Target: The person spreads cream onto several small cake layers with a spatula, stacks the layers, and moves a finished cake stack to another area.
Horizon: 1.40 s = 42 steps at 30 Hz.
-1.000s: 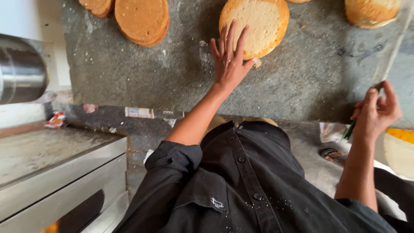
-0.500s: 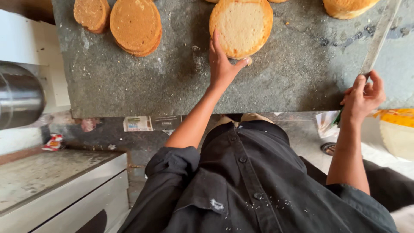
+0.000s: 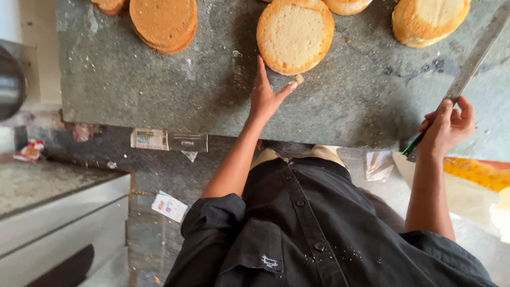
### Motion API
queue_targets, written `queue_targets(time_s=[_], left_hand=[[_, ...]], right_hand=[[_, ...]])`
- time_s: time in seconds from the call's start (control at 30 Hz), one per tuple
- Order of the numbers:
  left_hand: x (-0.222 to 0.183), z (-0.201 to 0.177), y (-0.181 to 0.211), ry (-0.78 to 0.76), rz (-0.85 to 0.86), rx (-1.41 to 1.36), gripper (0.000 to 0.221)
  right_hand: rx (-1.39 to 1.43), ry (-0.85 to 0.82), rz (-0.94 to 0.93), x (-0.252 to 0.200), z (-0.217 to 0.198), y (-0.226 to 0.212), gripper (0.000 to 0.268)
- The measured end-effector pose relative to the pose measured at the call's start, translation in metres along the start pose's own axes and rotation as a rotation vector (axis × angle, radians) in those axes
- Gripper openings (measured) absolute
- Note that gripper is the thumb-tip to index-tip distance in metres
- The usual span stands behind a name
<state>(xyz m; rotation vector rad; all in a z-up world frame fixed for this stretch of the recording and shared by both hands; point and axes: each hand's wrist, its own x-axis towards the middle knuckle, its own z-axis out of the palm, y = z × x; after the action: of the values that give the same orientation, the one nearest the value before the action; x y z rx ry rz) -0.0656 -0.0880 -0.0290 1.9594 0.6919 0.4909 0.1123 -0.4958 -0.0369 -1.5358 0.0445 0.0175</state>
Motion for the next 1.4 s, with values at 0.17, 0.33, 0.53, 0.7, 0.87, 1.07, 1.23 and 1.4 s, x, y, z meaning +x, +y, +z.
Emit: queue_targets(time_s=[0.17,0.33,0.53,0.7,0.87,1.07,1.23,1.4], left_hand=[[0.005,0.036,0.009,0.15,-0.021,0.147,0.13],[0.003,0.056,0.019,0.339,-0.057,0.304,0.131],[0.009,0.07,0.031,0.445,-0.164,0.334,0.129],[0.004,0.069,0.039,0.401,-0.163,0.323,0.138],[0.006,0.093,0.062,0.441,-0.062,0.341,0.163],[0.02,0.107,0.073,0.55,-0.204,0.339,0.158],[0.011,0.105,0.086,0.483,-0.19,0.32,0.15],[0.015,0.113,0.081,0.45,-0.132,0.352,0.147]], right_hand=[[-0.156,-0.067,-0.058,0.07,-0.022,0.007,0.029],[-0.078,-0.094,0.042,0.09,-0.036,0.014,0.024],[-0.168,-0.194,0.009,0.086,-0.034,0.002,0.025],[-0.193,-0.208,0.027,0.086,-0.031,-0.01,0.026],[-0.179,-0.193,0.001,0.086,-0.025,-0.013,0.021],[-0.175,-0.212,0.027,0.082,-0.022,-0.028,0.022],[-0.198,-0.199,0.033,0.082,-0.02,-0.033,0.022],[-0.202,-0.204,0.046,0.085,-0.02,-0.029,0.023]])
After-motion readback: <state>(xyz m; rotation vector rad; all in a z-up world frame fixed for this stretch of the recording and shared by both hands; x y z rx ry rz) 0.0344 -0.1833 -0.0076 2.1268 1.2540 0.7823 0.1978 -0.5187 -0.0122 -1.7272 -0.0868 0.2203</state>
